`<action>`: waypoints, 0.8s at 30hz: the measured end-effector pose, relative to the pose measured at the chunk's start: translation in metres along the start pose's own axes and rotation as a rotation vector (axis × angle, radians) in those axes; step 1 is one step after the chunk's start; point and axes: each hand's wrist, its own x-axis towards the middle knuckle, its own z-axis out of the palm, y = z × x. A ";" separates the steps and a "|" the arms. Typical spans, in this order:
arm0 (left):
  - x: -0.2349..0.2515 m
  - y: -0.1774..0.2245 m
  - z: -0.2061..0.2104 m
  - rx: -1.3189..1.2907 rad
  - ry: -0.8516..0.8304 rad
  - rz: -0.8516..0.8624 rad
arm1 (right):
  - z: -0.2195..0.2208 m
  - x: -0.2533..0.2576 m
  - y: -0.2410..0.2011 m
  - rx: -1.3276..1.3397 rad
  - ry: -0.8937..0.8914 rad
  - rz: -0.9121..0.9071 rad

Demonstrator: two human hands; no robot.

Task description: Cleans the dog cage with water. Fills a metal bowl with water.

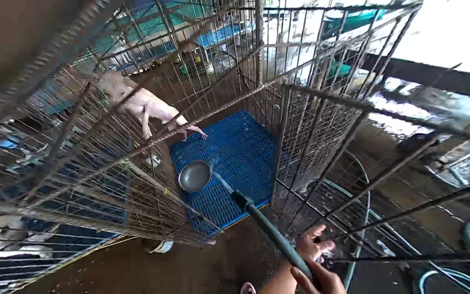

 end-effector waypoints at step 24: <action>0.078 -0.044 -0.271 -0.612 1.123 -0.094 | 0.138 0.343 0.011 0.306 -0.148 -0.194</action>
